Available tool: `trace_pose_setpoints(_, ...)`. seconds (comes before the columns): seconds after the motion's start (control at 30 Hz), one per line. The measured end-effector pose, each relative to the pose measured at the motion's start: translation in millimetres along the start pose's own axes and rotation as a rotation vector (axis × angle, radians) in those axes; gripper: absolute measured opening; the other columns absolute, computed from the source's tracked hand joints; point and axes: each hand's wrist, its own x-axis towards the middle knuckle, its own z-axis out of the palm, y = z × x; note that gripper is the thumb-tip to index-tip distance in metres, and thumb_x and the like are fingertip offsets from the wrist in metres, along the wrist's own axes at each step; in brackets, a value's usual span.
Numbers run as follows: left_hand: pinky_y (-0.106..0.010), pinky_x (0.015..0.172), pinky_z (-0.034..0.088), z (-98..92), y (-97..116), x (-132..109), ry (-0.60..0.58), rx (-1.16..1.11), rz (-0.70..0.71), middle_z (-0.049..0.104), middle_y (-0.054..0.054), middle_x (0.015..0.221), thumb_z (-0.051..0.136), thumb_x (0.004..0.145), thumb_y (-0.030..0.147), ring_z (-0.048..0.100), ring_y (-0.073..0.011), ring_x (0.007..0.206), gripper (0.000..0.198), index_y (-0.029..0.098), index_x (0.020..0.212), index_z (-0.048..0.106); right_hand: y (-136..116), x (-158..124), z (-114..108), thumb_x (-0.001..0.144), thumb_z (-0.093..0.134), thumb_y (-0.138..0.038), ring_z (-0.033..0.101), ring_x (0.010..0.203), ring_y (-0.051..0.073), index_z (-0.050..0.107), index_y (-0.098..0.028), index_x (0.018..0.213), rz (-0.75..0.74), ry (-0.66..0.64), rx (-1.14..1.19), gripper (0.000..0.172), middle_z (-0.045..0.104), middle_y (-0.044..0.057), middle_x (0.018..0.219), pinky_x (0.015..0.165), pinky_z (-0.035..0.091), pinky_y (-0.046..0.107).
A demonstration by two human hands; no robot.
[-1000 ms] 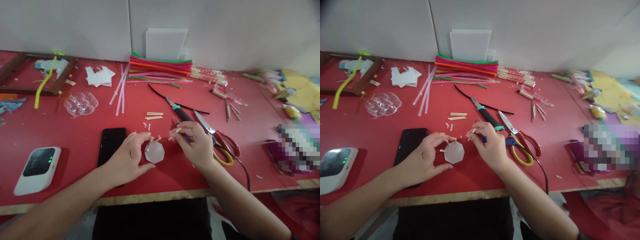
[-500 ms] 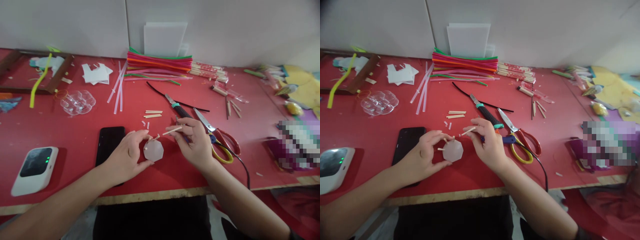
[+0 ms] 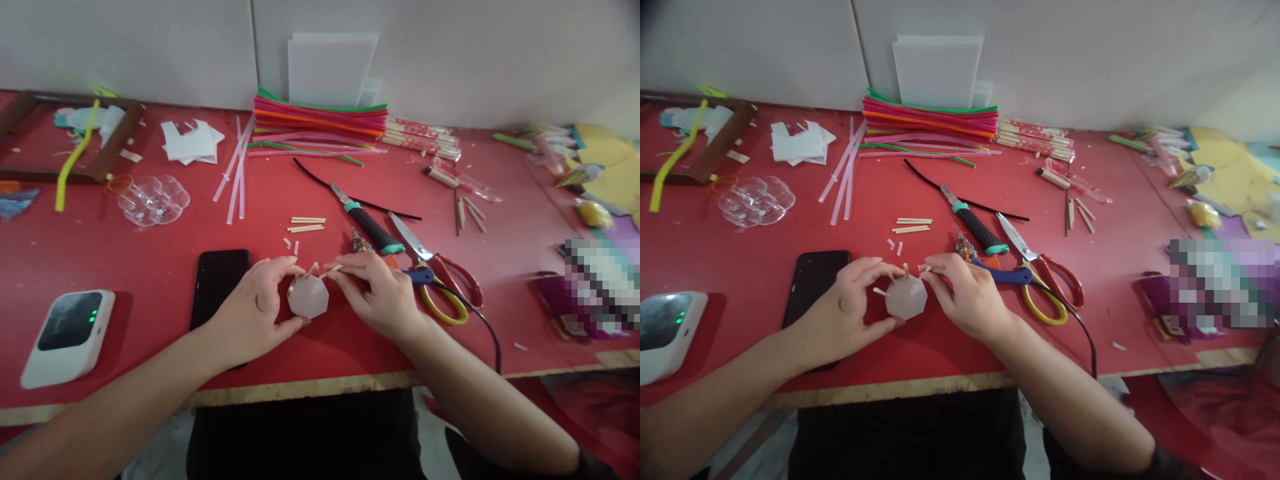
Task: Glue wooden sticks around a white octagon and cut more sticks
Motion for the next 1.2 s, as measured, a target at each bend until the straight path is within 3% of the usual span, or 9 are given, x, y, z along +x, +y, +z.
trace_pose_setpoints(0.17,-0.061,0.110,0.044,0.2,-0.4,1.3,-0.027,-0.013,-0.026,0.063,-0.020,0.130,0.081,0.079,0.026,0.059,-0.0367,0.128,0.061,0.017,0.130,0.049,0.0,-0.3,-0.3,0.093,0.068,-0.016,0.079,0.081,0.014,0.061,-0.021,0.110,-0.054,0.018,-0.016,0.019,0.080,0.001,0.091,0.074,0.062,0.018)
trace_pose_setpoints(0.37,-0.059,0.108,0.047,-1.3,0.6,0.9,-0.025,-0.006,-0.030,0.061,-0.020,0.133,0.089,0.072,0.037,0.060,-0.0370,0.127,0.078,0.018,0.135,0.047,0.4,-0.7,0.3,0.093,0.068,-0.015,0.079,0.080,0.016,0.062,-0.022,0.109,-0.103,0.018,-0.034,0.019,0.080,0.002,0.093,0.073,0.065,0.022)
trace_pose_setpoints(0.7,-0.058,0.106,0.047,-0.5,-0.8,1.0,0.006,0.029,0.038,0.063,-0.020,0.129,0.079,0.082,0.026,0.062,-0.0353,0.122,0.060,0.014,0.132,0.047,0.9,-1.4,2.1,0.094,0.066,-0.014,0.078,0.078,0.016,0.062,-0.021,0.106,-0.148,-0.003,-0.013,0.015,0.081,0.003,0.093,0.072,0.065,0.024)
trace_pose_setpoints(1.2,-0.061,0.106,0.047,0.8,-0.7,0.4,-0.005,0.015,0.002,0.063,-0.019,0.131,0.077,0.084,0.028,0.061,-0.0358,0.125,0.059,0.018,0.134,0.047,0.4,-0.3,1.7,0.093,0.067,-0.013,0.078,0.078,0.016,0.065,-0.022,0.107,-0.161,-0.031,0.004,0.017,0.081,0.002,0.095,0.073,0.065,0.025)
